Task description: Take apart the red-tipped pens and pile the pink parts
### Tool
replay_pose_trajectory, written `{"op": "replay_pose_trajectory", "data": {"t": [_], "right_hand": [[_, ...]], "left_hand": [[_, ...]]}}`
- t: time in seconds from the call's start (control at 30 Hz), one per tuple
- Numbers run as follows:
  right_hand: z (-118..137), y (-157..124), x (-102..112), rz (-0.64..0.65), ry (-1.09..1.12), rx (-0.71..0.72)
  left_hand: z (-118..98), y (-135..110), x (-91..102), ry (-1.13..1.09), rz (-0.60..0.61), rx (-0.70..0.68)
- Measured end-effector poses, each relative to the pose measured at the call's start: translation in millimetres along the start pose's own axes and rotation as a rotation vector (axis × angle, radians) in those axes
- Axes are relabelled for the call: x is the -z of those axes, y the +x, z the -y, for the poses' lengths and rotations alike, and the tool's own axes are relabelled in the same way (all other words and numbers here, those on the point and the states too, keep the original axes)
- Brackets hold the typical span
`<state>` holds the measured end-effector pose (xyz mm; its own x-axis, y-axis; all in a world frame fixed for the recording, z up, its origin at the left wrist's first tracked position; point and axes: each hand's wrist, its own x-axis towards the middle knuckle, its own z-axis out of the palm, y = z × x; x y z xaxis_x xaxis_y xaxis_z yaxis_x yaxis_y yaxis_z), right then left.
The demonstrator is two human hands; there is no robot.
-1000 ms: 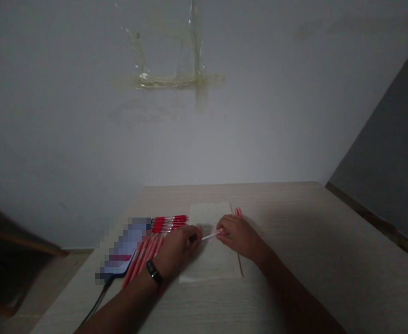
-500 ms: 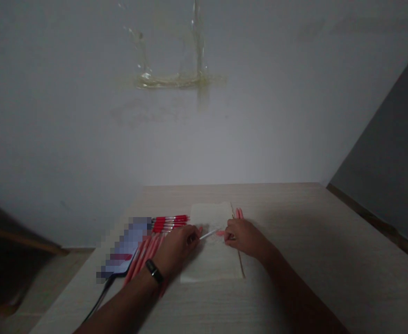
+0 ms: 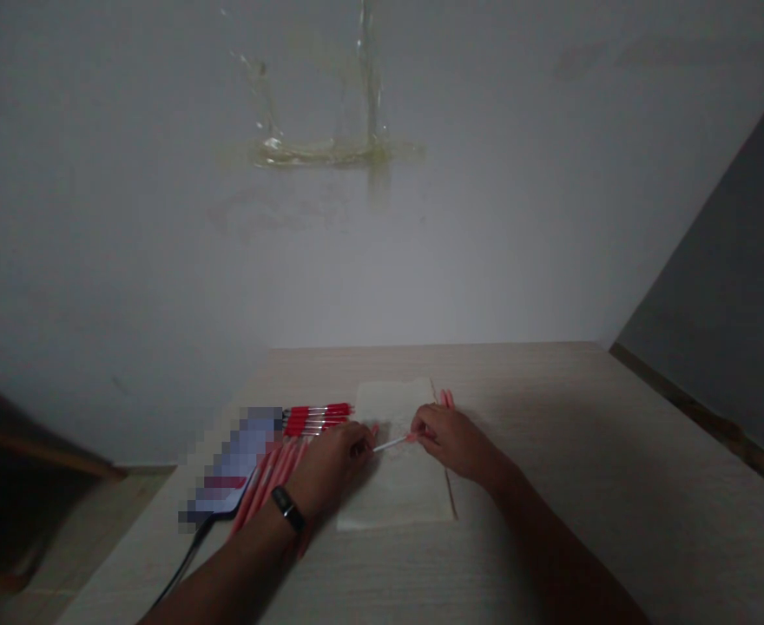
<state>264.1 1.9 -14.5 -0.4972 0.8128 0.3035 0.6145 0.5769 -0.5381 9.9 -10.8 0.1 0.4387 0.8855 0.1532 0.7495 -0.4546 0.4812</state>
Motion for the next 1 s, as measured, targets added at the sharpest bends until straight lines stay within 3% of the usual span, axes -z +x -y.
{"op": "replay_pose_trajectory", "data": {"t": [0.67, 1.0], "right_hand": [[10.8, 3.5, -9.3, -0.018, 0.017, 0.132], [-13.1, -0.6, -3.8, 0.046, -0.050, 0.045]], "left_hand": [[1.9, 0.1, -2.6, -0.021, 0.058, -0.029], [0.0, -0.1, -2.3, -0.017, 0.045, -0.007]]}}
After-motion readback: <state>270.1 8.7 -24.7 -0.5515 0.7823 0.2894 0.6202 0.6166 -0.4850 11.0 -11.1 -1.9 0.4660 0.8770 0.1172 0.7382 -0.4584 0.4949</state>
